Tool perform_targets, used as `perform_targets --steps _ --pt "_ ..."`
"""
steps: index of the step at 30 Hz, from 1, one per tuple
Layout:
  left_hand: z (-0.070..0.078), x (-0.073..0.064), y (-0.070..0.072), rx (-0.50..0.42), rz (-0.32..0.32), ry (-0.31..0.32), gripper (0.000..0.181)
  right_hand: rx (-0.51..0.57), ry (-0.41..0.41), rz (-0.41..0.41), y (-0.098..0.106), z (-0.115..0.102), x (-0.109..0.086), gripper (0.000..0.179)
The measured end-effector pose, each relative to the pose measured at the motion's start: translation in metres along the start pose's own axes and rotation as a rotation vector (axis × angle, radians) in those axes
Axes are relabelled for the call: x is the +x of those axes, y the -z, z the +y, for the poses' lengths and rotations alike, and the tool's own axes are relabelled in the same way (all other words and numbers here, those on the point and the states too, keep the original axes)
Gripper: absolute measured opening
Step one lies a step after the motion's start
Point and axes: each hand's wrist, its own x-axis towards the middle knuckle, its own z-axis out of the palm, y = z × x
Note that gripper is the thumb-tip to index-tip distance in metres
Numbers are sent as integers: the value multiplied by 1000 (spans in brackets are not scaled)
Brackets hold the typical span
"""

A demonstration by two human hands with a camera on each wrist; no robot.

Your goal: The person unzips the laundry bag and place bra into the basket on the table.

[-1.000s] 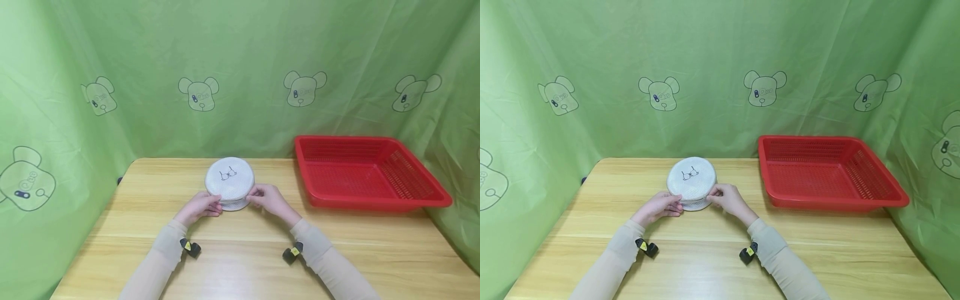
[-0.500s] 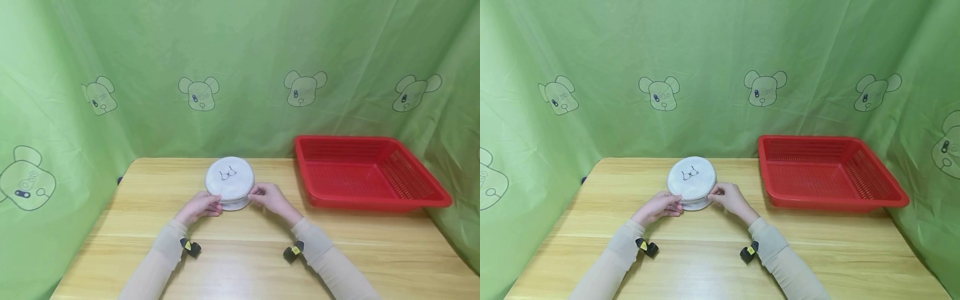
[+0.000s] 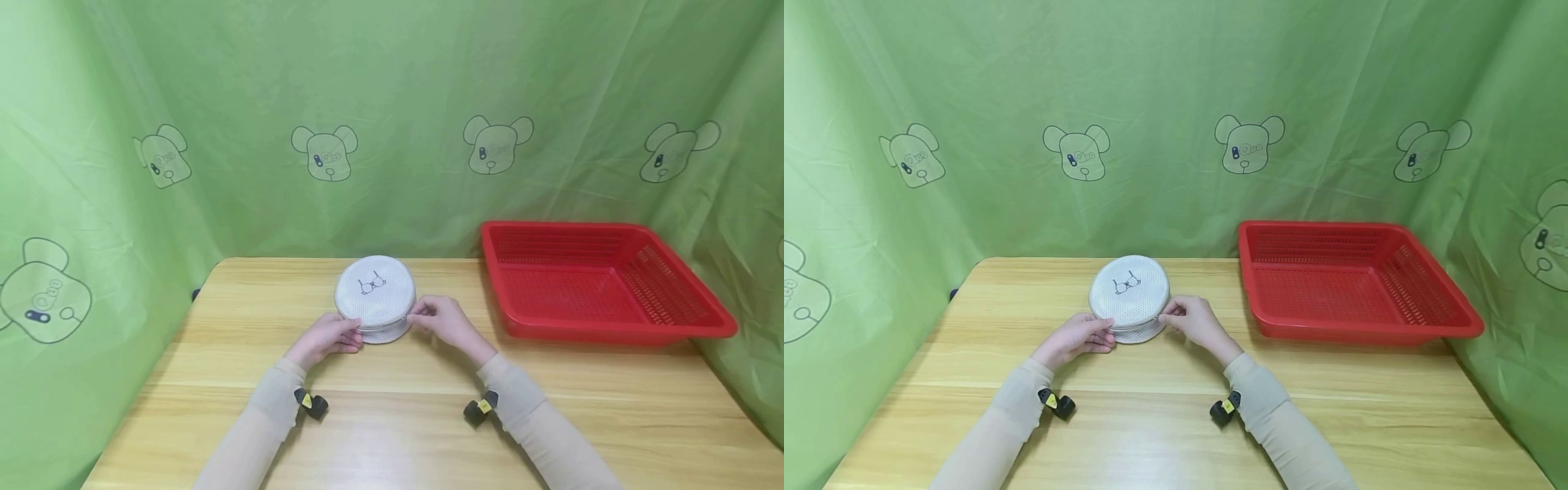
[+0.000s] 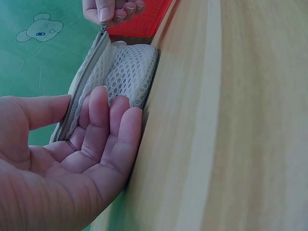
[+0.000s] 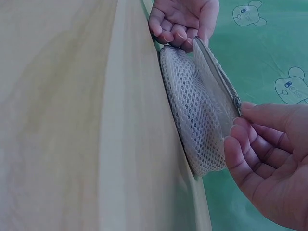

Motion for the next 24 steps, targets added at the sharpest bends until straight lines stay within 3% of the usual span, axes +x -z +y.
perform_targets --steps 24 --pt "-2 1 1 5 1 -3 23 16 -30 12 6 1 1 11"
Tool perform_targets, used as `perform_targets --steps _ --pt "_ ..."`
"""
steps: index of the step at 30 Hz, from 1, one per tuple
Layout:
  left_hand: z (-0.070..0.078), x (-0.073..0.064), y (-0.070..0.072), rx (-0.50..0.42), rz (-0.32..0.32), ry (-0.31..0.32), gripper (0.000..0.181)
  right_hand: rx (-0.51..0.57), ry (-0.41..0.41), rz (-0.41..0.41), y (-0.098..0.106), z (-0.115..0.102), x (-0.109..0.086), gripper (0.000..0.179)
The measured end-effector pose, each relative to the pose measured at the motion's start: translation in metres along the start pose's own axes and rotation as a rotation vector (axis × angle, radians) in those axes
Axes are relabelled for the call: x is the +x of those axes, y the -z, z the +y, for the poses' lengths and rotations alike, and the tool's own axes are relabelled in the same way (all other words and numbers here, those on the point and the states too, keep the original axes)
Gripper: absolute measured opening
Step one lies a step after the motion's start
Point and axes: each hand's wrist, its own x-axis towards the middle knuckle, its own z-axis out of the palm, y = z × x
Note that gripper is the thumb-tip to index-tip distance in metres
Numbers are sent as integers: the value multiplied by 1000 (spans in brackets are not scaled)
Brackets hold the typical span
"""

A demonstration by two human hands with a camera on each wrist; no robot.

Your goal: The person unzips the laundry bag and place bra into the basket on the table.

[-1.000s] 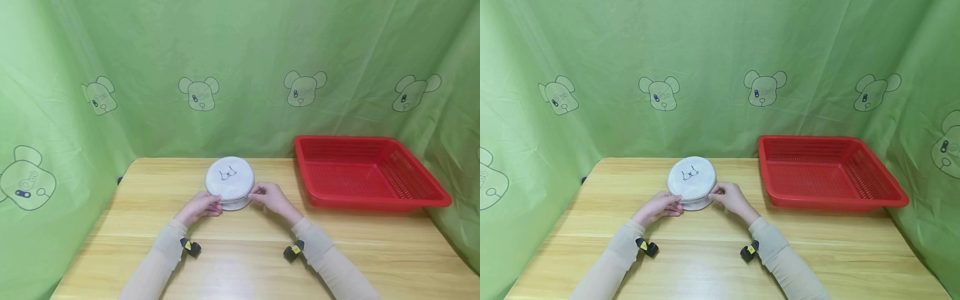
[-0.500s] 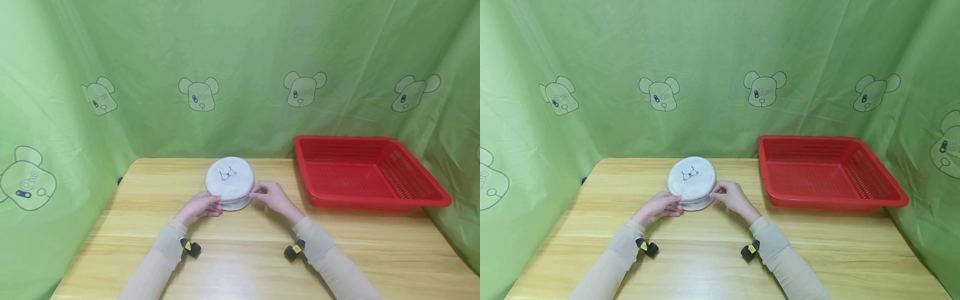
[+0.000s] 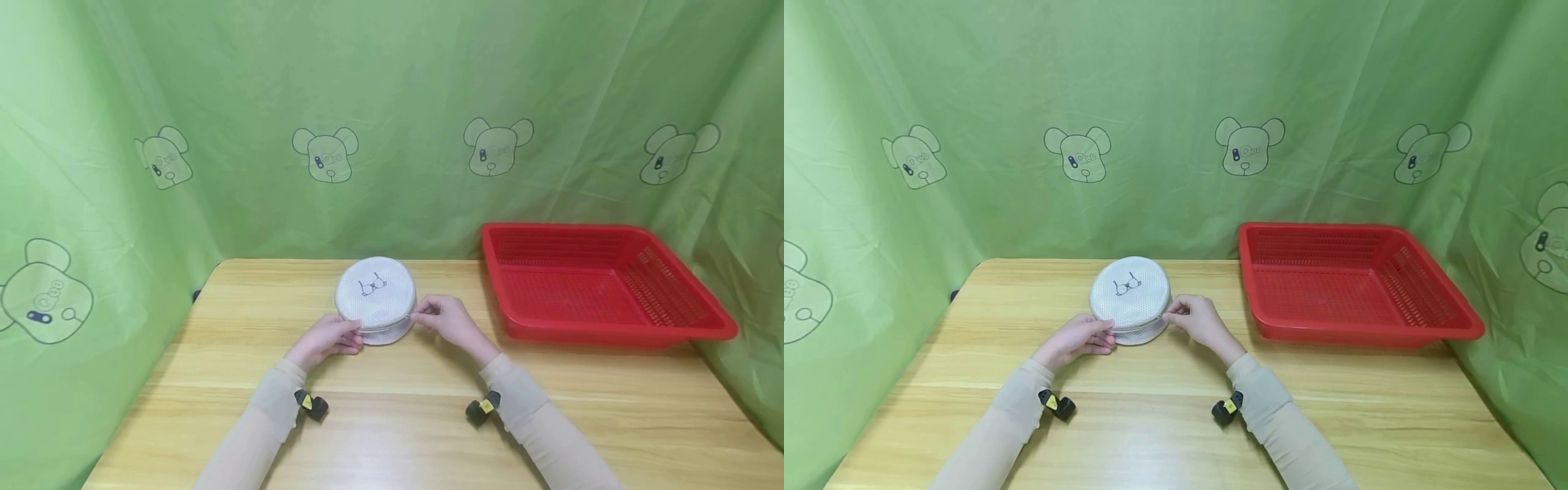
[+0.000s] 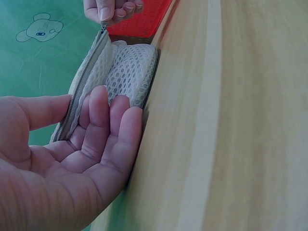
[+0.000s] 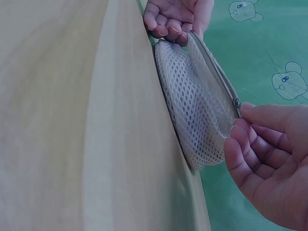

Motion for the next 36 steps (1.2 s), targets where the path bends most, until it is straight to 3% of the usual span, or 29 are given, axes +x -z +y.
perform_targets --steps 36 --pt "-1 1 1 2 -8 -1 24 -30 24 61 8 3 2 12"
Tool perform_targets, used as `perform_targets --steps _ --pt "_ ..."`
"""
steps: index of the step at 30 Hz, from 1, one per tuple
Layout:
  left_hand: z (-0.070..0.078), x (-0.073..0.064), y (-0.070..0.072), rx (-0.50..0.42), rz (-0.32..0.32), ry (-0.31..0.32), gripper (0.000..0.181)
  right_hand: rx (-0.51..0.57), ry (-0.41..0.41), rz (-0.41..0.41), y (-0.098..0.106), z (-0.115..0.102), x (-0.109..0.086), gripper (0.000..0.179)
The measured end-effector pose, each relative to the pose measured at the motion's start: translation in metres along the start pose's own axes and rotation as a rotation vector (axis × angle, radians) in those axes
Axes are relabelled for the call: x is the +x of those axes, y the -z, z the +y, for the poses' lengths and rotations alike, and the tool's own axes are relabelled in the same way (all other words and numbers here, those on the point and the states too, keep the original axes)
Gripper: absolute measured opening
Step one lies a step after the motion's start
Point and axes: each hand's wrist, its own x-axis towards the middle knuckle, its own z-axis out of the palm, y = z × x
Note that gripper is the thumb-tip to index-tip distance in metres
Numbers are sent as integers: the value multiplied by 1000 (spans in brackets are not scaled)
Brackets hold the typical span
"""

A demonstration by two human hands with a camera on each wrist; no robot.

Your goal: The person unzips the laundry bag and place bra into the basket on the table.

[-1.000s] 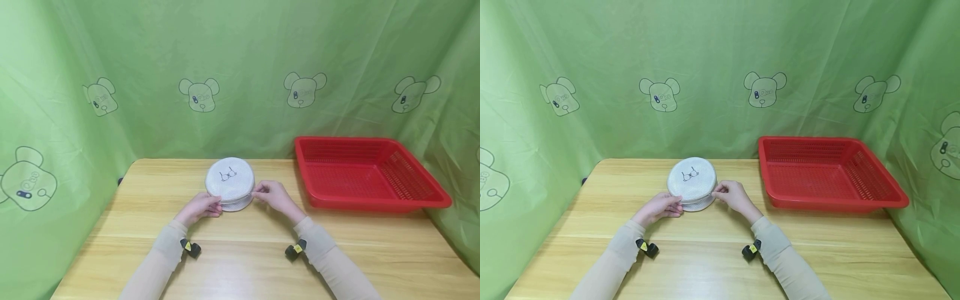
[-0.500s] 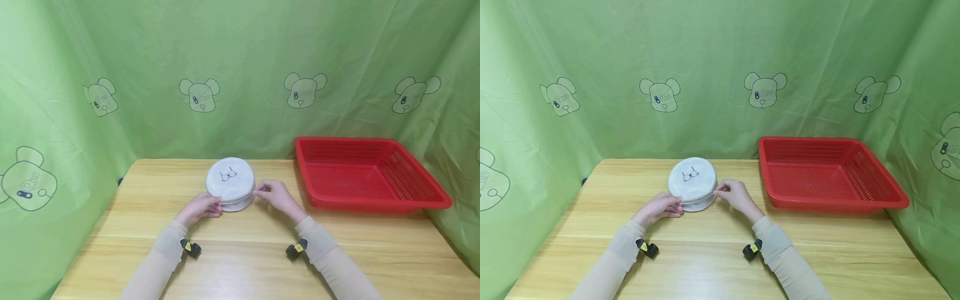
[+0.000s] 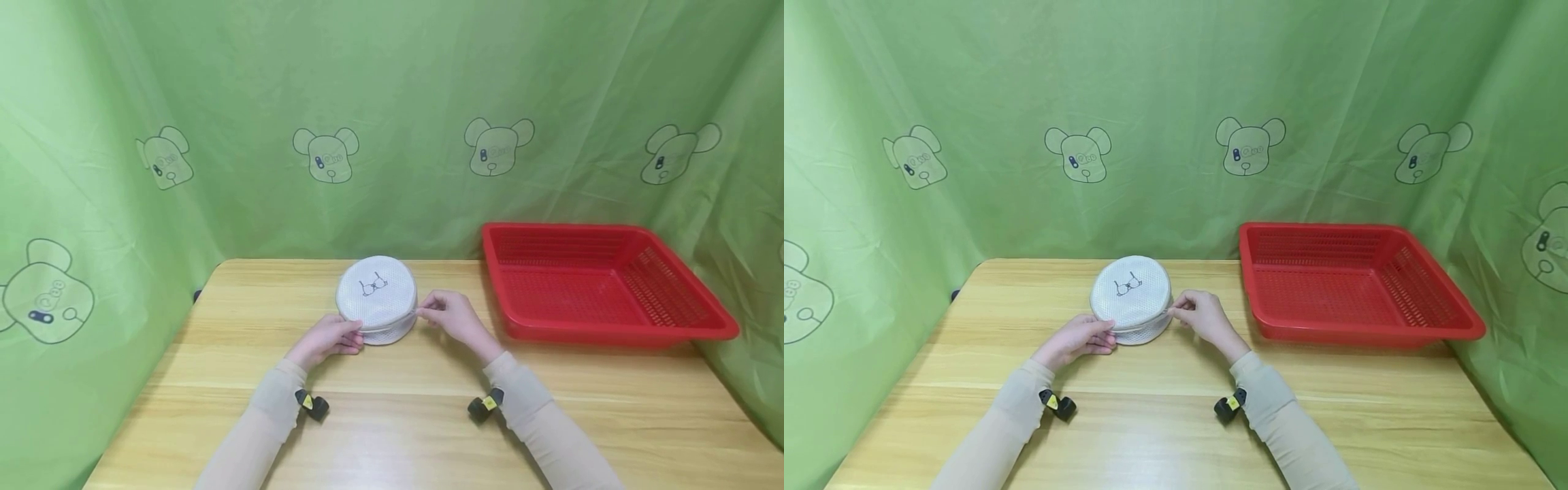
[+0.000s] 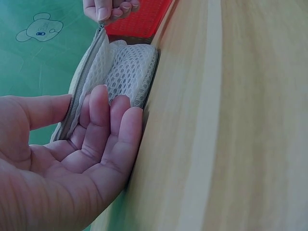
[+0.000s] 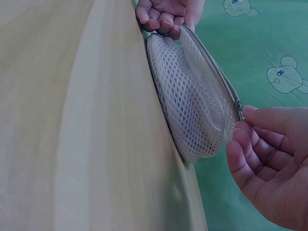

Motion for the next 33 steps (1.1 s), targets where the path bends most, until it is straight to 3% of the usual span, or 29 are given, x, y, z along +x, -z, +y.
perform_targets --steps 33 --pt "1 -2 1 -2 -11 -7 21 -59 25 89 3 3 4 11"
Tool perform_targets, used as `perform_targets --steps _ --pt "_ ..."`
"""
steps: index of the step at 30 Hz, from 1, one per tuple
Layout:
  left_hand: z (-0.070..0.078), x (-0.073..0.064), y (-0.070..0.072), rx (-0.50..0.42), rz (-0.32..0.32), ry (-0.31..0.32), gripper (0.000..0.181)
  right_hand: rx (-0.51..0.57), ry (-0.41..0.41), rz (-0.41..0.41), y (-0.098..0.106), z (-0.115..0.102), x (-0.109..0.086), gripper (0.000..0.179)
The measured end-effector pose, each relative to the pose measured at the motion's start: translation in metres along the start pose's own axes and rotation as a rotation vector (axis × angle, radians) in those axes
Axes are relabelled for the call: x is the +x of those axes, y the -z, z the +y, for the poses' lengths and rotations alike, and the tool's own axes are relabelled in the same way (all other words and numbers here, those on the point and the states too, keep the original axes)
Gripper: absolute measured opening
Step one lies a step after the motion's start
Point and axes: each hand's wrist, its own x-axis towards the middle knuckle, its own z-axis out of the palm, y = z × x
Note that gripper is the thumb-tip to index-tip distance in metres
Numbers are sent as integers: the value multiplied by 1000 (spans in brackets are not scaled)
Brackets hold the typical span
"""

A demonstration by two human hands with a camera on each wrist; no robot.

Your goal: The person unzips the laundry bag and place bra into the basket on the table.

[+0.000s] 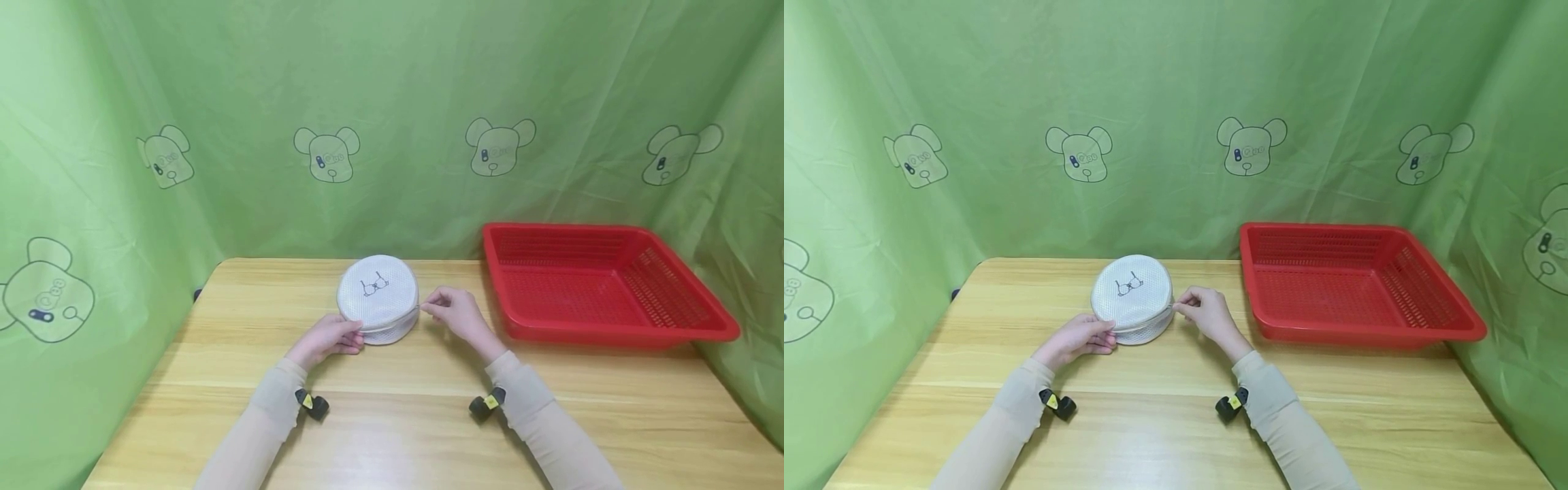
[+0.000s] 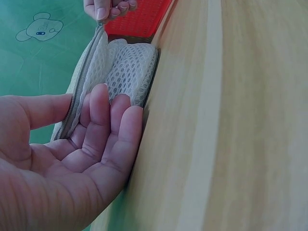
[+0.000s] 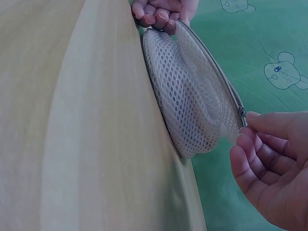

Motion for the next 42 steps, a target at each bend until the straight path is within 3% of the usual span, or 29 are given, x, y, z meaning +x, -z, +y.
perform_targets --steps 15,24,36,42 --pt "-1 2 0 8 8 14 29 16 -26 -43 2 -1 -3 11" --pt "0 2 -1 56 -40 23 45 43 -46 -90 -2 1 -4 11" --pt "1 -1 -3 132 -94 -12 39 75 -61 -148 -11 -8 -8 10" --pt "1 0 -3 149 -92 -10 40 89 -62 -167 -16 -11 -11 9"
